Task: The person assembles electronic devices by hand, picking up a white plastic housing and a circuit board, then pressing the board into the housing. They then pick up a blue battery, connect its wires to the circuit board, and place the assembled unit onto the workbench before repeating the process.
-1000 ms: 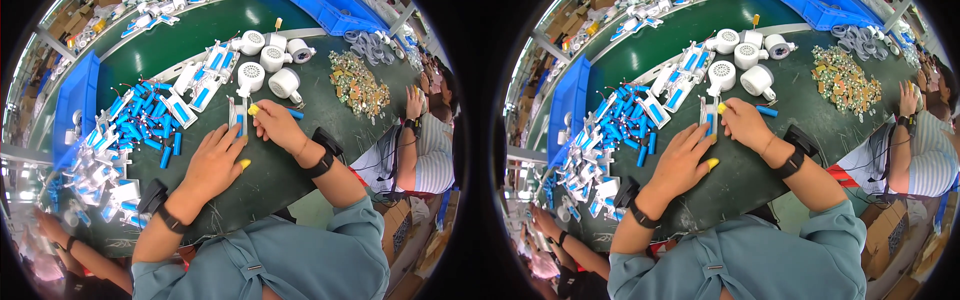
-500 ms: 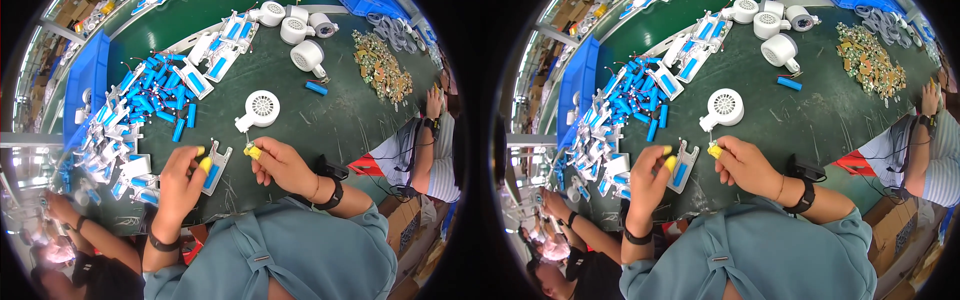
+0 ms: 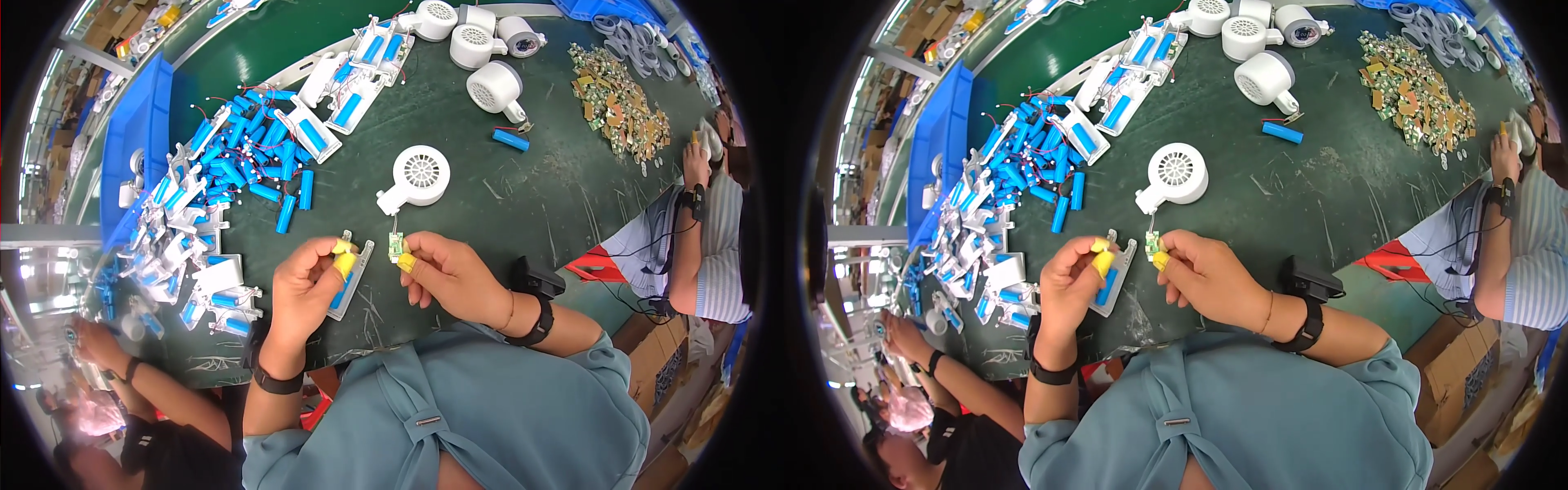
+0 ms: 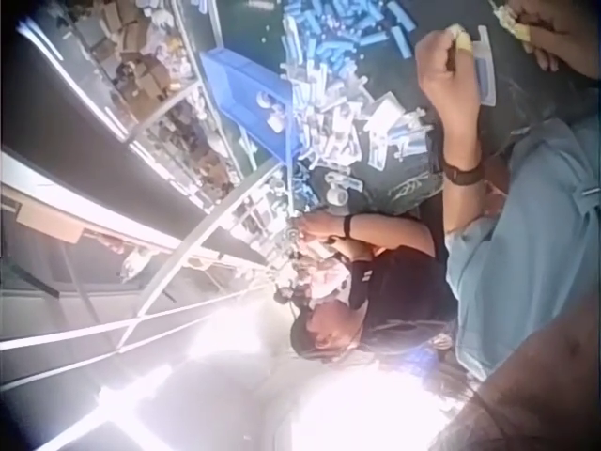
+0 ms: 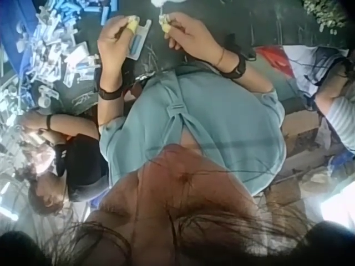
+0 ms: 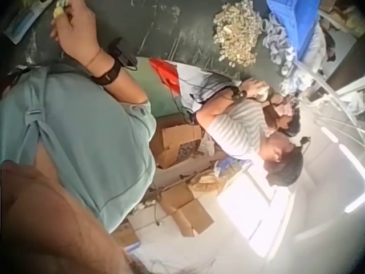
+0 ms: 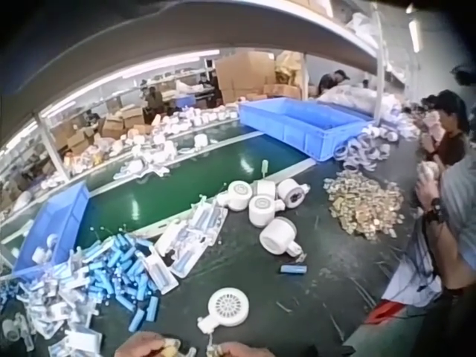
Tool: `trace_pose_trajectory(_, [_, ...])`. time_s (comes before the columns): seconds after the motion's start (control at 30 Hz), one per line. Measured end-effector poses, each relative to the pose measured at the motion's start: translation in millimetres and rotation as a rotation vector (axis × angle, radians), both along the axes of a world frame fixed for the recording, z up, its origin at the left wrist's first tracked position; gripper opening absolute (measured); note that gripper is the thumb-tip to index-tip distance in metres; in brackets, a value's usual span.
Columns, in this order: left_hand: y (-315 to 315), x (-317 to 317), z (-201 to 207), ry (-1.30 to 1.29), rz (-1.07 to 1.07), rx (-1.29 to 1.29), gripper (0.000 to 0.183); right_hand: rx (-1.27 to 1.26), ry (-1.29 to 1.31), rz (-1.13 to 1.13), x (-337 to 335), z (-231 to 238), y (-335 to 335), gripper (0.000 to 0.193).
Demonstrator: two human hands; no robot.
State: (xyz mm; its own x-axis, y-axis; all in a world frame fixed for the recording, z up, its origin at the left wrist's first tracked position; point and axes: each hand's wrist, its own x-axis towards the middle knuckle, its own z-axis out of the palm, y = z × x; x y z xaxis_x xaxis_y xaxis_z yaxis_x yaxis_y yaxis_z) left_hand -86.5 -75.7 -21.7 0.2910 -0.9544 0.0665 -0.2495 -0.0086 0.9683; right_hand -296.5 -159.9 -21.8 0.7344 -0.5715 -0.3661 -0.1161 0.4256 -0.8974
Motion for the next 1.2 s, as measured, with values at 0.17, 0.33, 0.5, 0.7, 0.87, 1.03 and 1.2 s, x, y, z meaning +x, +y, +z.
trace_pose_trajectory(0.17, [7.7,3.9,1.3,0.243,-0.134,0.319,0.019,0.074,-0.014,0.01,0.7,-0.1,-1.7,0.021])
trace_pose_trajectory(0.33, [7.4,0.3,-0.7,0.391,-0.161,0.306,0.021,0.088,0.013,-0.003,5.8,0.3,-1.7,0.022])
trace_pose_trajectory(0.5, [8.2,-1.6,0.9,0.352,-0.281,0.205,0.025,0.055,0.025,0.006,6.5,-0.1,1.2,0.019])
trace_pose_trajectory(0.7, [3.9,-12.3,8.8,0.103,-0.233,0.236,0.028,0.003,0.013,0.08,1.2,-1.0,4.7,0.016])
trace_pose_trajectory(0.87, [-0.6,-19.5,10.2,-0.245,-0.196,0.095,0.022,-0.13,0.034,0.064,3.3,-3.5,9.8,0.009])
trace_pose_trajectory(1.03, [-1.9,-18.0,14.4,-0.291,-0.225,0.106,0.021,-0.225,0.082,0.099,3.4,-3.0,10.0,0.013])
trace_pose_trajectory(1.2, [-5.0,-15.6,18.7,-0.34,-0.273,0.066,0.02,-0.292,0.105,0.107,4.4,-2.5,11.0,0.011])
